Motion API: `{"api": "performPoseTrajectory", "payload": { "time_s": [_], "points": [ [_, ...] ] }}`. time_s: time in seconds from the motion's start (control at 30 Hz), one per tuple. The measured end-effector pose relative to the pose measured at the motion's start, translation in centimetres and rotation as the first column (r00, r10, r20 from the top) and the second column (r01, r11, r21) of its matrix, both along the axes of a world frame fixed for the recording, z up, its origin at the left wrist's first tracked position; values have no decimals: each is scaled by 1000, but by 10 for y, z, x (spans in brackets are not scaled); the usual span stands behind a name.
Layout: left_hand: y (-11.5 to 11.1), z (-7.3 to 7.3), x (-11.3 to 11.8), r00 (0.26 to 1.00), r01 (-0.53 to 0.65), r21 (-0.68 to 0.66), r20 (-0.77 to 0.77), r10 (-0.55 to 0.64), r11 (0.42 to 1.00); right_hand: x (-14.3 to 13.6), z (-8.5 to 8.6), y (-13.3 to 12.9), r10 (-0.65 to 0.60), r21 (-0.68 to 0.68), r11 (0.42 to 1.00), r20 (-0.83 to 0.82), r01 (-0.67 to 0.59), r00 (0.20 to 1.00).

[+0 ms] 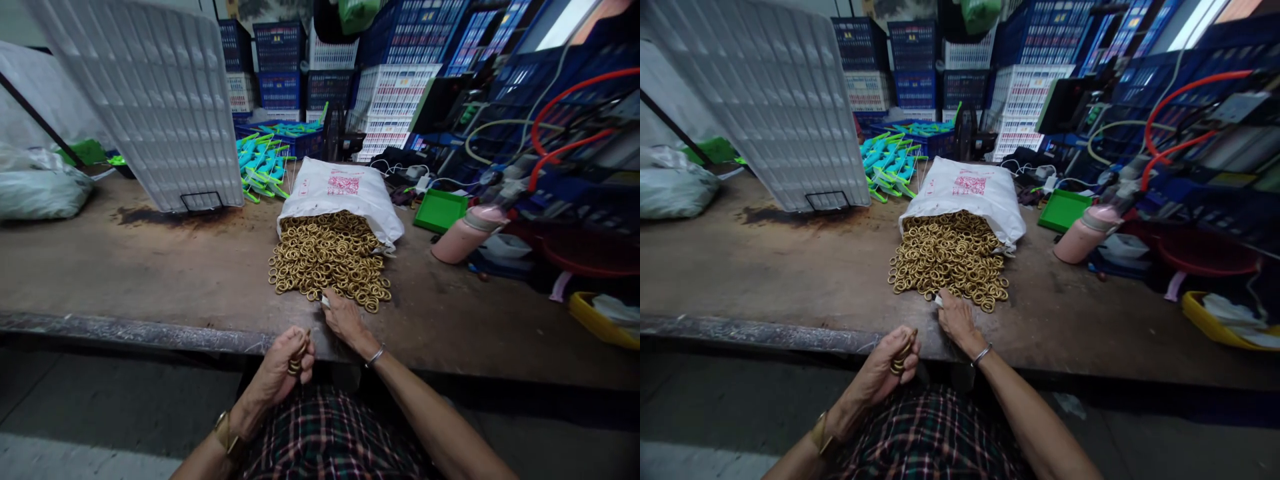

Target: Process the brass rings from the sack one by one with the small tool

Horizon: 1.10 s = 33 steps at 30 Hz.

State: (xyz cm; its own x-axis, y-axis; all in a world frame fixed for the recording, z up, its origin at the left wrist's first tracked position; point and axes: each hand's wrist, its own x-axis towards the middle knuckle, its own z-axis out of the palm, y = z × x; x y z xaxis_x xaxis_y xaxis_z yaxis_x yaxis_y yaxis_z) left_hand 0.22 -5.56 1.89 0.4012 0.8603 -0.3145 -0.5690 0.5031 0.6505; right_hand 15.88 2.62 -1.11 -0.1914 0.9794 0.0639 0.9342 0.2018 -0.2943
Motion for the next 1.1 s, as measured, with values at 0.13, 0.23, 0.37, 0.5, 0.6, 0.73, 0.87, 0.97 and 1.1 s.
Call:
{"api": "performPoseTrajectory", "payload": {
  "time_s": [0.13,0.23,0.37,0.5,0.6,0.73,0.87,0.97,1.1],
  "points": [
    [5,-7,-4,998,-52,-36,-47,51,998,-12,1,8,-26,-7,1000,2,26,1000],
    [4,-11,-2,996,-51,-34,-72,49,998,-20,0,14,-57,-10,998,54,57,997],
    [5,-16,-4,997,-76,-87,16,78,993,-25,-4,20,-47,-13,999,105,48,993],
    [10,-23,-12,987,-74,-188,128,99,979,-24,-8,22,-44,-23,999,79,46,996],
    [15,-27,-14,975,-94,-255,171,141,962,-22,-10,21,-40,-17,999,40,41,998],
    [20,-30,-10,960,-124,-349,196,201,929,-17,-13,17,-71,21,997,-21,72,997],
    [22,-31,-5,961,-155,-376,155,227,913,-12,-16,16,-67,4,998,-186,69,980],
    [26,-31,-2,970,-180,-341,94,224,923,-9,-16,14,-50,-23,999,-448,44,893],
    [33,-30,2,976,-200,-280,26,215,939,-9,-9,4,-73,-113,993,-748,-19,659]
  ]
}}
